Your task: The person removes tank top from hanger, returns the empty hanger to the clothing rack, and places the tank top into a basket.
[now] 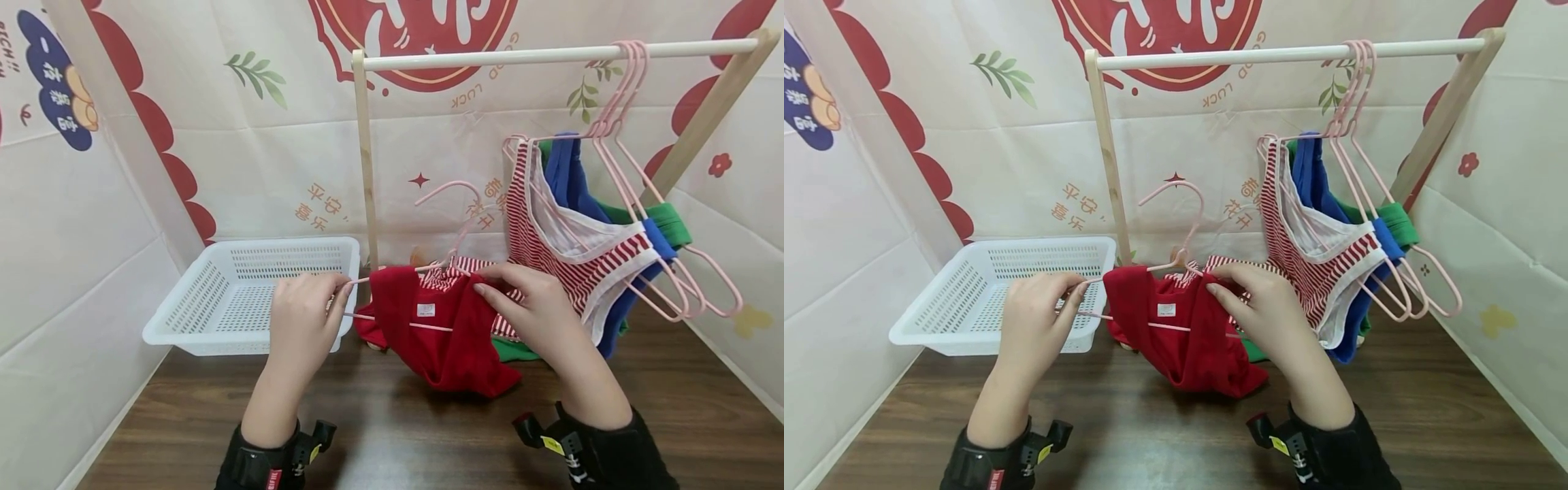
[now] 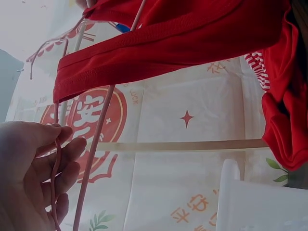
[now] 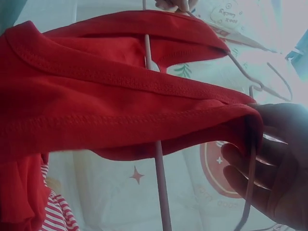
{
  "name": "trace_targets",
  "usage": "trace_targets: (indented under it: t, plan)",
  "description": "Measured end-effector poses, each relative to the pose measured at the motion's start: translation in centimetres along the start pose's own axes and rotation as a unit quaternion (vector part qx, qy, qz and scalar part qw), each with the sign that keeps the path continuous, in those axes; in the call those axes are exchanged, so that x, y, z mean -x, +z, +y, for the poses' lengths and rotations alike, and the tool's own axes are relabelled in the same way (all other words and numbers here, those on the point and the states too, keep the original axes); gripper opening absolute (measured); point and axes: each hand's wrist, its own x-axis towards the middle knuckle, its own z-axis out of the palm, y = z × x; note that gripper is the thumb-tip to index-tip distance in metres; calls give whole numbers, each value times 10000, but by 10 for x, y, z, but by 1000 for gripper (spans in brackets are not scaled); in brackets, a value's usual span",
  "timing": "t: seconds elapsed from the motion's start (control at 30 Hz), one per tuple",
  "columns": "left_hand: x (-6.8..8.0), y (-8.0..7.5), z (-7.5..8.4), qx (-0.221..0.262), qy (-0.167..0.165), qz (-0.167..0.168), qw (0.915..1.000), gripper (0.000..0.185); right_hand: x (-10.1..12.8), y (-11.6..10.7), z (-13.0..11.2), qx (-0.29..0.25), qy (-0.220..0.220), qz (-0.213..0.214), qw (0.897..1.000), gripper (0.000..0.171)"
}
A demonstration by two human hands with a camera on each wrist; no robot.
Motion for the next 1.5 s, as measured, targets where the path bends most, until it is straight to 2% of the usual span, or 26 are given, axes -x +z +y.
trace_targets:
  t: [0.43, 0.67, 0.87, 0.97, 1.3, 1.5]
  plan:
    - [0, 1, 6, -84, 162, -117, 9998, 12, -2, 11, -8, -154, -38, 250, 9996, 20]
    - [0, 1, 9, -23, -44, -440, 9990, 13, -2, 12, -12, -423, 214, 535, 9974, 18]
    - [1, 0, 10, 223, -347, -597, 9974, 17, -1, 13, -12, -380, 275, 502, 9976, 18]
    - [1, 0, 11, 383, -382, -614, 9966, 19, 0, 14, -12, -366, 287, 442, 9979, 19]
    - [2, 2, 13, 565, 166, -836, 9948, 32, 1, 18, -15, -435, 105, 273, 9986, 21]
    - [2, 4, 17, 946, 396, -936, 9903, 34, 0, 20, -19, -457, 0, 138, 9989, 21]
